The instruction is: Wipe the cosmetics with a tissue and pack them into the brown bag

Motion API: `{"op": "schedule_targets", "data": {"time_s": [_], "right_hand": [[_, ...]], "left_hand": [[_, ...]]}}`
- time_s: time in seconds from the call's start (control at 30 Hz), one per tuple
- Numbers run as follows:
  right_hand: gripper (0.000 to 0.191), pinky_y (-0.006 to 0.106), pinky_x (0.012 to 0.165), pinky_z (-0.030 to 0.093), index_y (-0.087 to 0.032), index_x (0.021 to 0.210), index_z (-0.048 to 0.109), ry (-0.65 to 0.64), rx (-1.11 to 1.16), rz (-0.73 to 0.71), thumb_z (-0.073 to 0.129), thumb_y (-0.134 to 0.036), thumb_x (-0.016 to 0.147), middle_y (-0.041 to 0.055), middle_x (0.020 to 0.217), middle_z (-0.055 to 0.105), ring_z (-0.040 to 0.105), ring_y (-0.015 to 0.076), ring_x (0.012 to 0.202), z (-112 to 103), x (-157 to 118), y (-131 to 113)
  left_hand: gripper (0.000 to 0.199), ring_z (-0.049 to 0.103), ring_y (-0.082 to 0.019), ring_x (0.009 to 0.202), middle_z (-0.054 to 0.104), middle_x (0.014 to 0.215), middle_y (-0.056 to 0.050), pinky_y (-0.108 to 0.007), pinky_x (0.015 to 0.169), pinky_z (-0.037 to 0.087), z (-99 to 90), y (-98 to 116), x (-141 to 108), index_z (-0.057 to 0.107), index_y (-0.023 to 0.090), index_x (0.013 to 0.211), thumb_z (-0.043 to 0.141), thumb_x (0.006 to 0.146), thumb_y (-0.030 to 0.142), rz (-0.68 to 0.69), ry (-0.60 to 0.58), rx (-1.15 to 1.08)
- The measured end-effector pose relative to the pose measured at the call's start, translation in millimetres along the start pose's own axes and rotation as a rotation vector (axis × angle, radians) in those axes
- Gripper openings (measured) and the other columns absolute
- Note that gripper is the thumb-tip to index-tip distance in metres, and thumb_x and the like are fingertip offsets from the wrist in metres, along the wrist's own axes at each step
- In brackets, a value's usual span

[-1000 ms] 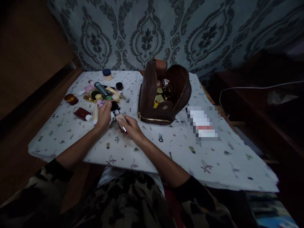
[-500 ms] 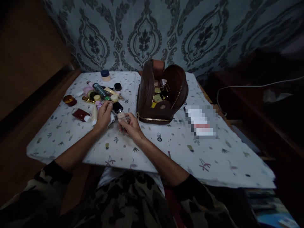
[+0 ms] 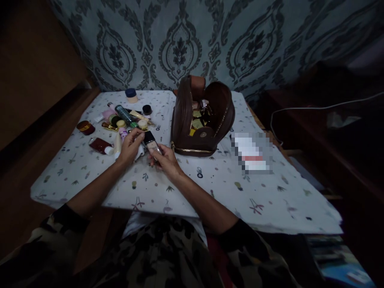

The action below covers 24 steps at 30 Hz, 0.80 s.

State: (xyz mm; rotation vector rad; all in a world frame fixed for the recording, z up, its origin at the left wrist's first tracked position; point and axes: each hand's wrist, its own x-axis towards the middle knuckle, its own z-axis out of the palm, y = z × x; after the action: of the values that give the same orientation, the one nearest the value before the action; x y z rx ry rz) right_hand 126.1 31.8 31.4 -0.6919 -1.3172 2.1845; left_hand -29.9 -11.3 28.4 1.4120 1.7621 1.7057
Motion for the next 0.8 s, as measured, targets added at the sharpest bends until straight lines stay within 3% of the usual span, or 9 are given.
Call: {"op": "schedule_targets", "data": {"time_s": [0.23, 0.43, 0.63, 0.73, 0.8], "right_hand": [[0.047, 0.016, 0.037, 0.017, -0.016, 0.092, 0.063, 0.0, 0.027, -0.019, 0.082, -0.048, 0.063, -0.0003, 0.068, 0.064, 0.051, 0.0074, 0.048, -1.0, -1.5, -2.8], [0.045, 0.014, 0.035, 0.019, -0.018, 0.089, 0.06, 0.032, 0.2, 0.028, 0.083, -0.046, 0.064, -0.0003, 0.066, 0.064, 0.052, 0.0074, 0.049, -1.0, 2.7, -2.9], [0.038, 0.013, 0.032, 0.021, -0.018, 0.087, 0.058, 0.073, 0.339, 0.099, 0.083, -0.041, 0.068, -0.0001, 0.065, 0.063, 0.051, 0.0074, 0.049, -7.8, 8.7, -3.5], [0.033, 0.012, 0.032, 0.023, -0.019, 0.086, 0.058, 0.067, 0.409, 0.162, 0.081, -0.037, 0.071, -0.0003, 0.065, 0.062, 0.051, 0.0071, 0.05, -9.6, 8.6, -7.3], [0.03, 0.013, 0.032, 0.023, -0.02, 0.088, 0.06, 0.021, 0.416, 0.194, 0.079, -0.038, 0.074, -0.0002, 0.065, 0.063, 0.051, 0.0075, 0.049, -8.5, 7.1, -9.0]], "left_hand": [[0.044, 0.051, -0.016, 0.071, 0.054, 0.072, 0.001, -0.027, 0.067, 0.044, 0.0, 0.7, 0.6, 0.058, 0.02, 0.077, 0.055, 0.088, 0.062, -0.018, -0.005, -0.036], [0.044, 0.053, -0.013, 0.063, 0.056, 0.074, 0.0, -0.024, 0.053, 0.043, 1.2, -1.0, 0.0, 0.064, 0.021, 0.091, 0.054, 0.088, 0.064, -0.135, 0.093, -0.131], [0.037, 0.042, -0.009, 0.048, 0.047, 0.061, 0.005, -0.022, 0.045, 0.038, -2.6, 4.1, 1.3, 0.052, 0.021, 0.074, 0.062, 0.086, 0.055, -0.203, 0.145, -0.309], [0.036, 0.046, -0.011, 0.052, 0.049, 0.063, 0.004, -0.022, 0.049, 0.04, -3.3, 6.4, 2.3, 0.052, 0.022, 0.078, 0.06, 0.086, 0.056, -0.201, 0.159, -0.333], [0.037, 0.055, -0.013, 0.065, 0.057, 0.075, 0.001, -0.025, 0.06, 0.046, -2.0, 7.6, 0.9, 0.056, 0.023, 0.087, 0.056, 0.088, 0.059, -0.152, 0.136, -0.263]]}}
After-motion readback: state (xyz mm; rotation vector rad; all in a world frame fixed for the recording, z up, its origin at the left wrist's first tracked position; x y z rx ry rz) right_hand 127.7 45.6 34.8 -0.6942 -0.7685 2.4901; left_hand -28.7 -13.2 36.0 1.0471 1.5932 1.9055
